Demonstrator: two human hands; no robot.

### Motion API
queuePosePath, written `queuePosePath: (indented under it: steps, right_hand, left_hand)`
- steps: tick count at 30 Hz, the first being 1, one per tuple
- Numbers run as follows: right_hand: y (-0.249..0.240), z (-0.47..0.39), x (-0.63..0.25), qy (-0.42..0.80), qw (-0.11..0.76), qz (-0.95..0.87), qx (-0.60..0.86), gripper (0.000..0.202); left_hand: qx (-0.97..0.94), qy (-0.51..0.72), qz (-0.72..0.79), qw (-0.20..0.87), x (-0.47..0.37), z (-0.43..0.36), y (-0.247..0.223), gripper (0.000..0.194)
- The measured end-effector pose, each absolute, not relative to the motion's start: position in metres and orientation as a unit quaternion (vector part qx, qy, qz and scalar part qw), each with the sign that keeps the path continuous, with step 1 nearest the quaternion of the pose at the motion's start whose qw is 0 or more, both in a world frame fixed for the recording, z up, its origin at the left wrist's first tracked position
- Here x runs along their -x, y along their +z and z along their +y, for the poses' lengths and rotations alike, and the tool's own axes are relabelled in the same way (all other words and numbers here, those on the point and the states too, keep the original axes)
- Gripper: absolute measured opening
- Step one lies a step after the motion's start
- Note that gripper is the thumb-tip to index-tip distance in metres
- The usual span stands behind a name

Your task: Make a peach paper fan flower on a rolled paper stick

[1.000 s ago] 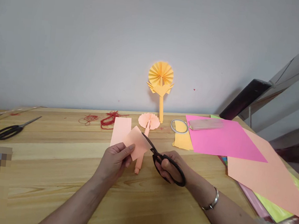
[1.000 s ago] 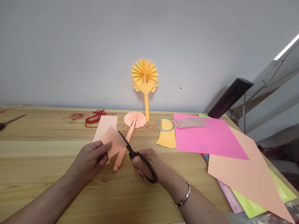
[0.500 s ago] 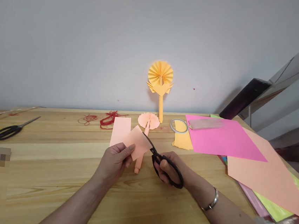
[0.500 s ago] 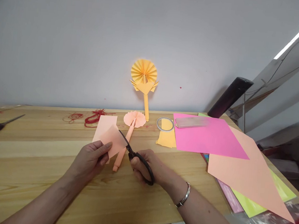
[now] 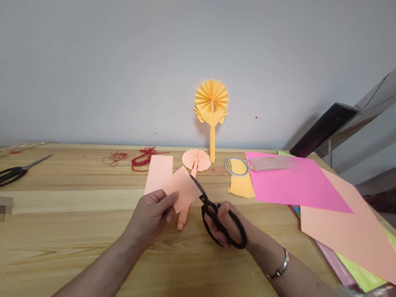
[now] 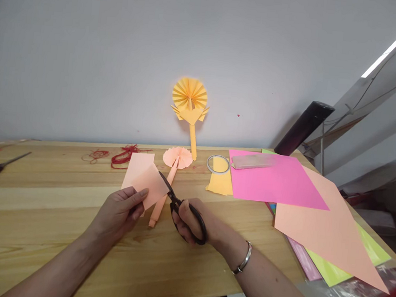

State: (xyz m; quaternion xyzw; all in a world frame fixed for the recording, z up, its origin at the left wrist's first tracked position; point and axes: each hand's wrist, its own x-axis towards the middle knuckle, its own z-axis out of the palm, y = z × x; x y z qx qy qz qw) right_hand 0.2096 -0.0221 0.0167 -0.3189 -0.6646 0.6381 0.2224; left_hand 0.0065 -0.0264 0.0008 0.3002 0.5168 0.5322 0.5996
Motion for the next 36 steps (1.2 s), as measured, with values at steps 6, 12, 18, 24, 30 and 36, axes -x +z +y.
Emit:
queuePosePath:
  steps: [6,12,18,24,30,36]
  right_hand:
    - [0.007,-0.02,-0.21,0.658,0.239,-0.654,0.287,0.069]
    - [0.008,-0.021,-0.212,0.67,0.233,-0.648,0.276,0.069]
    - [0.014,-0.021,-0.214,0.671,0.228,-0.65,0.275,0.069]
    - [0.007,-0.02,-0.214,0.666,0.239,-0.652,0.272,0.069]
    - [-0.001,-0.019,-0.208,0.67,0.26,-0.634,0.285,0.069]
    - [0.012,-0.02,-0.206,0.636,0.256,-0.664,0.298,0.068]
  left_hand:
    - [-0.304,0.531,0.518,0.598,-0.007,-0.027,0.002,0.032]
    - [-0.306,0.526,0.52,0.599,-0.007,-0.026,0.002,0.031]
    - [-0.325,0.521,0.517,0.596,-0.006,-0.027,-0.002,0.032]
    - [-0.342,0.502,0.513,0.606,-0.006,-0.029,-0.003,0.031]
    - [-0.346,0.507,0.505,0.606,-0.008,-0.029,-0.002,0.031]
    - [-0.345,0.505,0.508,0.606,-0.009,-0.03,-0.001,0.03]
